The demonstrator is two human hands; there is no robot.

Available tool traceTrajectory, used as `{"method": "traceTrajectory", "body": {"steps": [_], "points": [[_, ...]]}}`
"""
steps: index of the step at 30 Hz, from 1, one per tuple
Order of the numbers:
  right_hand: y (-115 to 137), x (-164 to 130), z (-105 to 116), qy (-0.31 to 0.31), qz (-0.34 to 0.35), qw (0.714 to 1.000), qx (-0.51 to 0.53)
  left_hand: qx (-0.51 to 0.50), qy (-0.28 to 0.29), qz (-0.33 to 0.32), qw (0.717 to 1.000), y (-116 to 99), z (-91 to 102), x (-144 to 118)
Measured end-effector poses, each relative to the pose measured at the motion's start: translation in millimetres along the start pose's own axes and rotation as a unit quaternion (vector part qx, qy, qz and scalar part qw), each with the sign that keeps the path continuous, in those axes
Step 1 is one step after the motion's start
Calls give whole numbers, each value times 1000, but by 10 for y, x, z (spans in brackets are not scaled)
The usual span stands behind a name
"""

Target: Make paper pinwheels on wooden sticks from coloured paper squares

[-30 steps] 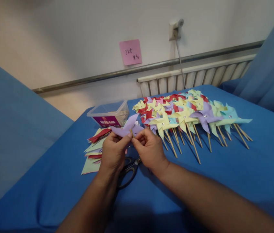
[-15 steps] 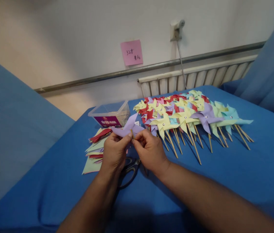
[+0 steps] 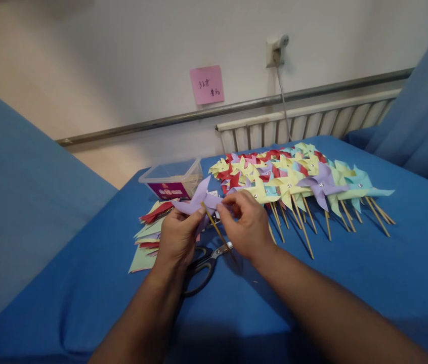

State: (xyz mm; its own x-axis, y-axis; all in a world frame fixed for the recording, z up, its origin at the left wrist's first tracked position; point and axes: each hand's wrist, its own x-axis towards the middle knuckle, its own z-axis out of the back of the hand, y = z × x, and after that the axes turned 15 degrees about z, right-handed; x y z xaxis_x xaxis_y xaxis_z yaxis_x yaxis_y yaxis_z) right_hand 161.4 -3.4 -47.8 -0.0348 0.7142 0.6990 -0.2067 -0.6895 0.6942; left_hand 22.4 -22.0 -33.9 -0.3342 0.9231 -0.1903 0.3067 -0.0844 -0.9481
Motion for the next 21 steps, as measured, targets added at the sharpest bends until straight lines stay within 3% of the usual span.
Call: {"method": "traceTrajectory", "body": {"steps": [3, 7, 11, 16, 21], "points": [[-65, 139, 48, 11, -84, 989, 121, -8, 44, 32, 999, -5, -17, -23], [-141, 220, 34, 98, -167, 935, 298, 8, 90, 85, 992, -21, -52, -72], [-195, 201, -3, 123, -194, 916, 328, 27, 106, 118, 987, -32, -70, -100], [-233, 175, -24, 113, -230, 913, 319, 39, 108, 125, 986, -14, -55, -79], [-231, 148, -27, 106, -260, 888, 364, 51, 100, 126, 986, 5, -28, -50]]}}
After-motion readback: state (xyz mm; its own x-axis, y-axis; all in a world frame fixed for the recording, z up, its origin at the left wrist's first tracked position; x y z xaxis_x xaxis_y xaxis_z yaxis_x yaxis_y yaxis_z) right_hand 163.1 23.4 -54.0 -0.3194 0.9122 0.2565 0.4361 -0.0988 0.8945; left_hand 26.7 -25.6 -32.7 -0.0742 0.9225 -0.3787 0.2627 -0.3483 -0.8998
